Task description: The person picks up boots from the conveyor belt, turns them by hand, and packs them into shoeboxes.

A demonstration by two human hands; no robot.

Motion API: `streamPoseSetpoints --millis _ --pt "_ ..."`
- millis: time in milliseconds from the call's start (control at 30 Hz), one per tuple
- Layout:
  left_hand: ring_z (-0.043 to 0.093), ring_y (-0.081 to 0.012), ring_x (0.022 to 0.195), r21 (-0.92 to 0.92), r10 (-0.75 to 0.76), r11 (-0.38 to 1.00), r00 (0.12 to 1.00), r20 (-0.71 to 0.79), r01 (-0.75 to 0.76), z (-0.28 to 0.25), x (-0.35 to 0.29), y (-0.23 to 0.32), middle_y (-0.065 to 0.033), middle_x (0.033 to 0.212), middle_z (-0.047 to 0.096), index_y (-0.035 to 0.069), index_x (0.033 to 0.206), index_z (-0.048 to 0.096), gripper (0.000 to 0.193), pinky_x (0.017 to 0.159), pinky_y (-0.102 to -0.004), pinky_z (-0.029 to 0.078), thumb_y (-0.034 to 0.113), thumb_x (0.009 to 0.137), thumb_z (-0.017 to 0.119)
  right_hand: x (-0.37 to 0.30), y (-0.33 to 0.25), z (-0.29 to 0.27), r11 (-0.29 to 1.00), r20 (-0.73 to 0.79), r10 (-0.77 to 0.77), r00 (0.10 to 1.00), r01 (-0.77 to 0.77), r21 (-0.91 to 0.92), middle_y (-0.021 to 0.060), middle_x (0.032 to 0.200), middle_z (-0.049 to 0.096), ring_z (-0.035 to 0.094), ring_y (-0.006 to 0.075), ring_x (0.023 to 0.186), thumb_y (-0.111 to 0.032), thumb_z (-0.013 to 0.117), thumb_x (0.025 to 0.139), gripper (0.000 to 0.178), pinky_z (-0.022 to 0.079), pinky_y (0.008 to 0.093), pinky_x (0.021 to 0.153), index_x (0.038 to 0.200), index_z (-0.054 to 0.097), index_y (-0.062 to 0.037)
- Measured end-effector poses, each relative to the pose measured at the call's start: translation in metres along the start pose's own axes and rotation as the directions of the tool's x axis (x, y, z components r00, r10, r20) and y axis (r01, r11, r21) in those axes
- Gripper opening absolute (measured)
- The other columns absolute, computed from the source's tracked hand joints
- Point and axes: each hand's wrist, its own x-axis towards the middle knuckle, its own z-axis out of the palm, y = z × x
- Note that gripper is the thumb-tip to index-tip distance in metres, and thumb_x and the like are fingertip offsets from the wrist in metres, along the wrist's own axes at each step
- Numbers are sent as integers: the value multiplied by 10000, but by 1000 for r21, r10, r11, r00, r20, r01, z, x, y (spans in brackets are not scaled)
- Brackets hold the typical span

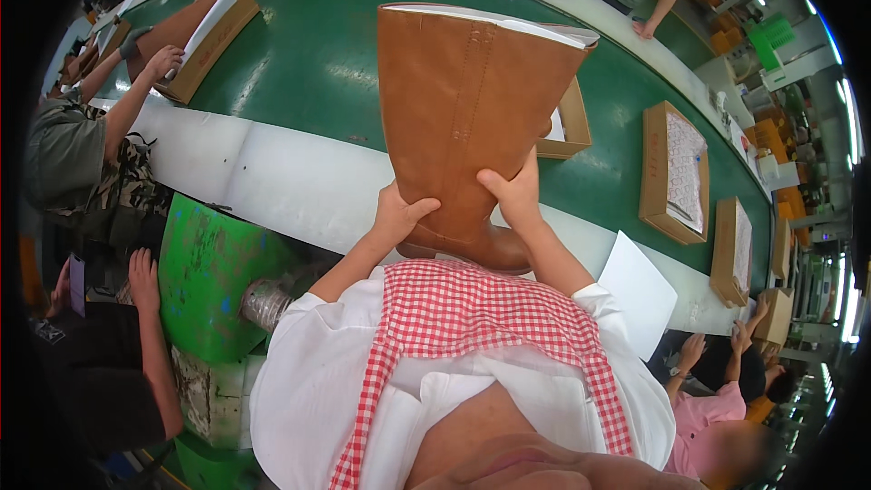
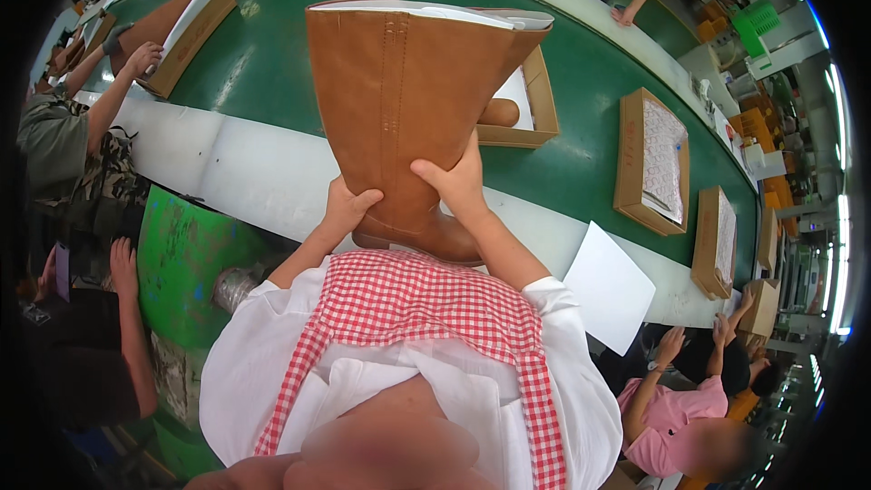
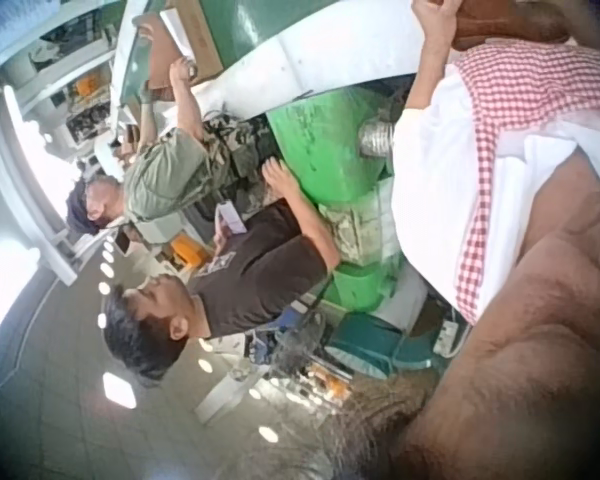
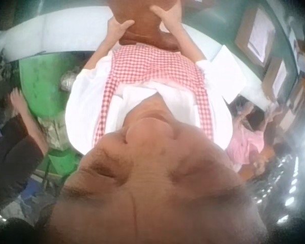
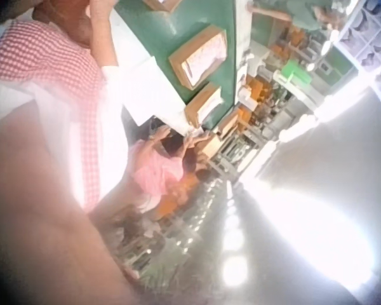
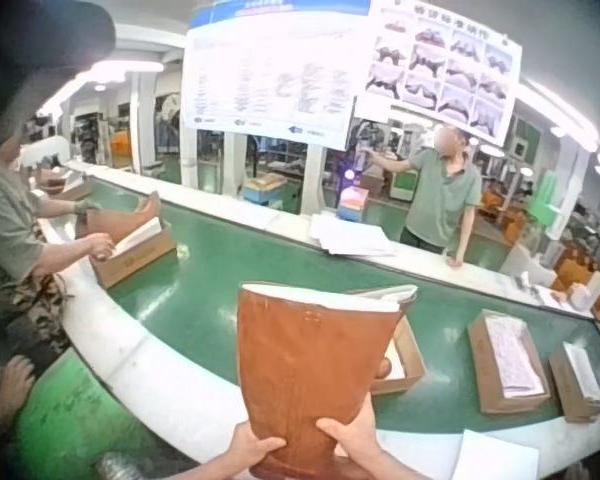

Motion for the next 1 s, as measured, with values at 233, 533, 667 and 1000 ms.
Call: streamPoseSetpoints --millis 233,533,667,1000 --pt "572 -198 1005 -137 90 987 996 0 -89 -3 11 33 -112 1096 604 -26 1147 504 519 871 -323 451 221 752 734 1 -13 0 997 -18 59 998 -59 40 96 1174 533 516 176 1065 -180 729 776 585 417 309 916 1227 404 3" --pt "553 -182 1010 -236 207 940 961 -184 -248 -21 13 32 -93 1114 580 -26 1154 501 442 875 -306 440 141 789 687 -1 -22 9 991 104 123 987 -118 -58 105 1174 539 518 185 1078 -178 767 720 635 420 311 917 1220 419 3" --pt "563 -183 999 -191 165 964 978 -125 -187 -29 4 38 -90 1102 590 -24 1134 525 444 852 -304 453 124 758 707 27 -55 17 999 -31 -15 999 16 38 112 1134 557 542 181 1040 -200 778 701 657 447 309 882 1213 420 4" --pt "515 -218 1104 -428 142 883 979 -148 -192 -69 -12 58 -98 1211 531 0 1264 443 678 923 -346 418 132 679 759 37 -69 55 984 -97 -1 995 19 178 67 931 618 551 108 891 -226 649 853 342 459 257 768 1067 529 13"
